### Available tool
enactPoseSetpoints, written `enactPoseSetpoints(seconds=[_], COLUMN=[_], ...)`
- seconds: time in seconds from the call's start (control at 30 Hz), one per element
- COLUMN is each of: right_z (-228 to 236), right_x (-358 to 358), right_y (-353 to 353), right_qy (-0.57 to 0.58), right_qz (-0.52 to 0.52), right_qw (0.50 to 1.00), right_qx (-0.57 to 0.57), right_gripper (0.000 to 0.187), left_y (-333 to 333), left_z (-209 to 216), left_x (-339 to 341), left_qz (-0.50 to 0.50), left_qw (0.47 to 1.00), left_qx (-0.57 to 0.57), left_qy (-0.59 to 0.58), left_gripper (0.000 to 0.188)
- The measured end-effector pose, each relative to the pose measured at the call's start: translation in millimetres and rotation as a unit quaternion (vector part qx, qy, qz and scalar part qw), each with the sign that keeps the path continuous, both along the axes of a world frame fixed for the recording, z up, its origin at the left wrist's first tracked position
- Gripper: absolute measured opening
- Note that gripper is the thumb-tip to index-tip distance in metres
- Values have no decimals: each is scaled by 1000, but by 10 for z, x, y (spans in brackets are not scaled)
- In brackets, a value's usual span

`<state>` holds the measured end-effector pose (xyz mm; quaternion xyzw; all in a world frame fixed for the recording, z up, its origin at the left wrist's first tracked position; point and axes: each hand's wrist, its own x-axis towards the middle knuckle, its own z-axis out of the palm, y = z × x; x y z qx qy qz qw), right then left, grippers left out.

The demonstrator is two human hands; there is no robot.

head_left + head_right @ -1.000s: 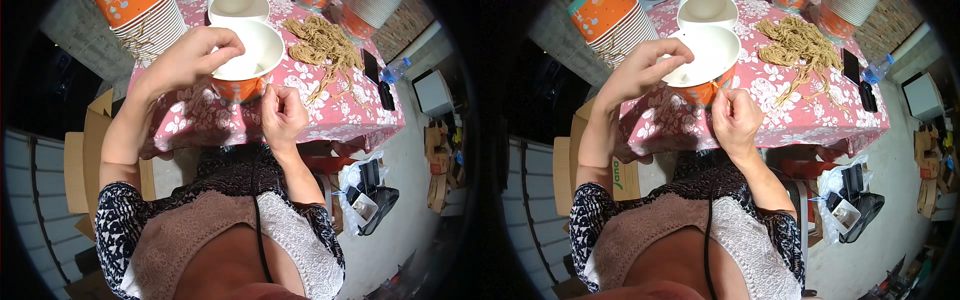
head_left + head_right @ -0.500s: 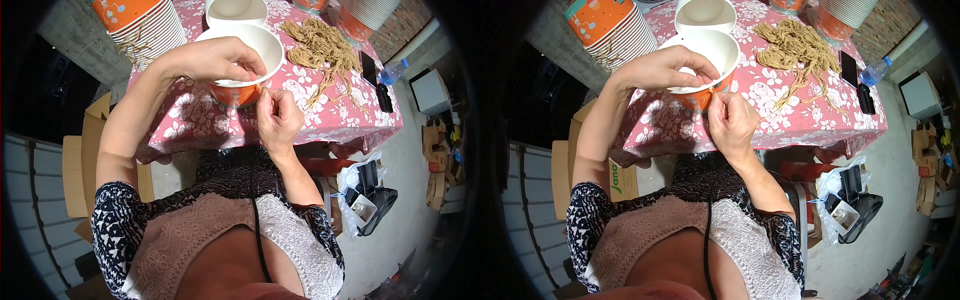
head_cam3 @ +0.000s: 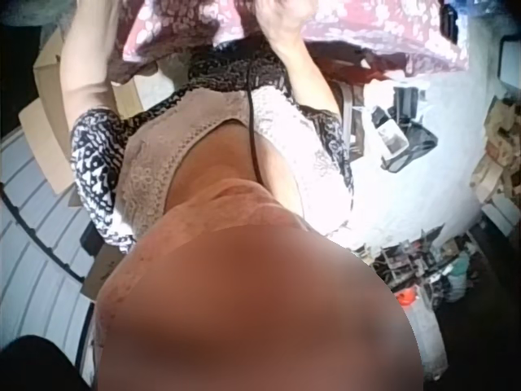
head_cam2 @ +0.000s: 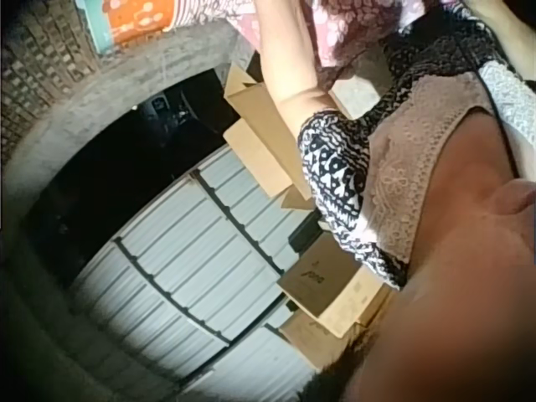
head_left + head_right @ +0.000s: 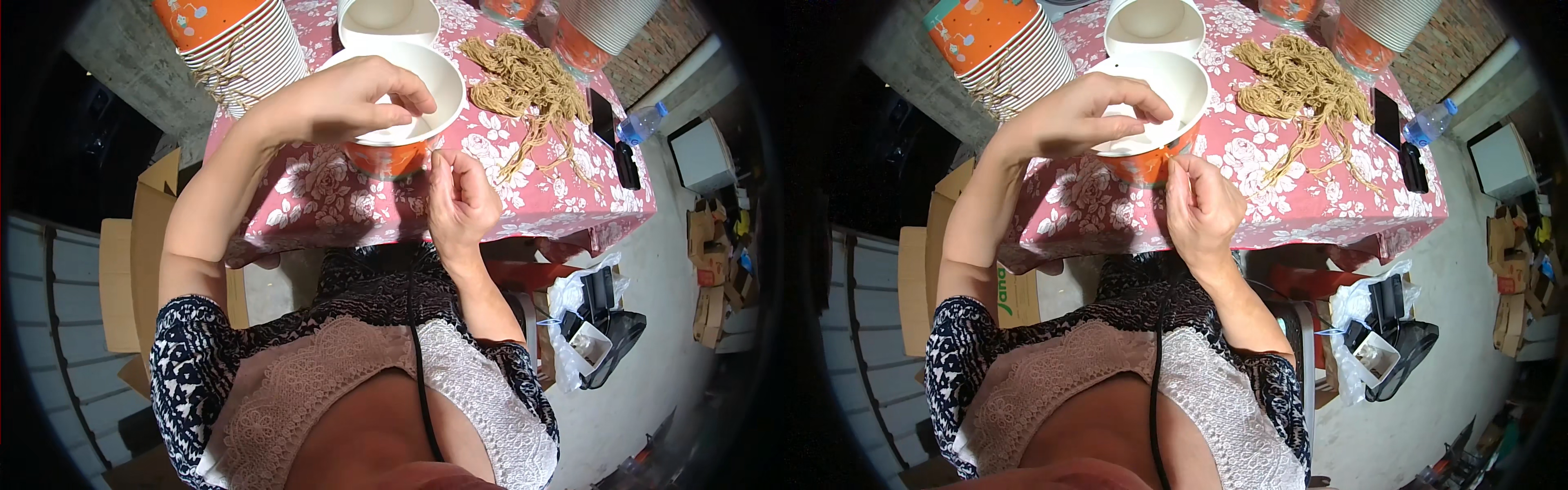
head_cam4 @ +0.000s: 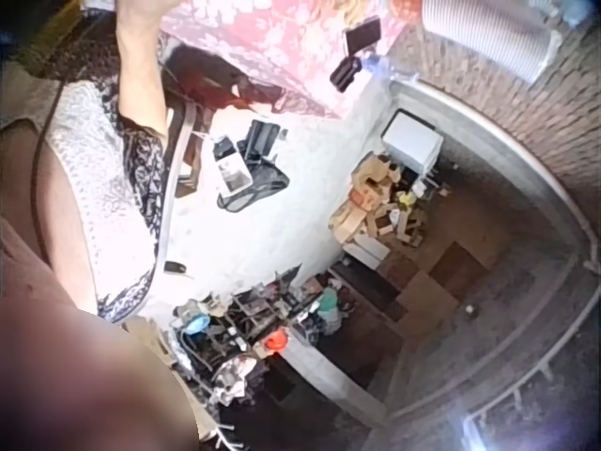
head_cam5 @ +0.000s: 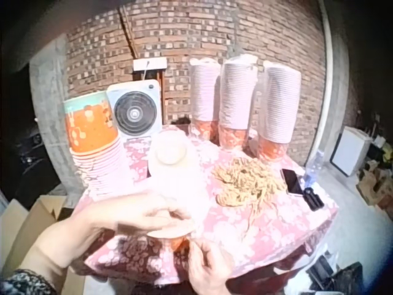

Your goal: Tie thin cords through pre-punched holes in paper buckets to create handles.

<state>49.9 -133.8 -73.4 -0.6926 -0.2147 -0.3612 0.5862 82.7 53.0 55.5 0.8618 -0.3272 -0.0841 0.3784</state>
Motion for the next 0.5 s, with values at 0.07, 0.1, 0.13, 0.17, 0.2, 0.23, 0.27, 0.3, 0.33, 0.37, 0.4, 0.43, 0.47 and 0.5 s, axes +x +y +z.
enactPoseSetpoints(seconds=[0.07,0.1,0.13,0.17,0.2,0.23,0.27,0.3,0.33,0.37,0.4,0.43,0.47,0.5], right_z=[1,5,10,14,23,29,33,35,43,54,66,90,124,154], right_x=[-21,-34,-48,-63,-75,-83,-90,-98,-112,-133,-155,-180,-207,-233], right_y=[-6,-7,-9,-12,-11,-7,-3,-2,2,8,11,10,8,4], right_qy=[8,16,15,19,23,21,16,12,10,32,55,53,76,98], right_qz=[7,16,16,22,30,31,34,36,36,56,75,74,84,95], right_qw=[1000,999,999,999,998,998,997,996,996,992,987,987,984,979], right_qx=[14,29,30,40,50,51,65,78,79,105,130,131,141,149], right_gripper=[7,7,7,7,7,7,7,6,6,5,4,4,4,3], left_y=[-38,-62,-89,-126,-136,-141,-152,-188,-209,-227,-247,-270,-276,-280], left_z=[31,44,60,82,55,-7,-46,-53,-66,-84,-97,-103,-82,-49], left_x=[-86,-117,-143,-163,-187,-205,-228,-252,-255,-254,-254,-267,-274,-284], left_qz=[24,8,-9,-22,-20,-26,-32,-32,-33,-46,-59,-61,-63,-69], left_qw=[1000,995,982,981,981,974,965,968,968,962,956,954,953,952], left_qx=[5,48,91,100,101,84,67,52,53,39,26,6,7,16], left_qy=[-14,-89,-164,-162,-164,-208,-252,-243,-245,-266,-287,-294,-296,-298], left_gripper=[31,32,32,30,30,27,25,22,22,24,27,31,31,31])
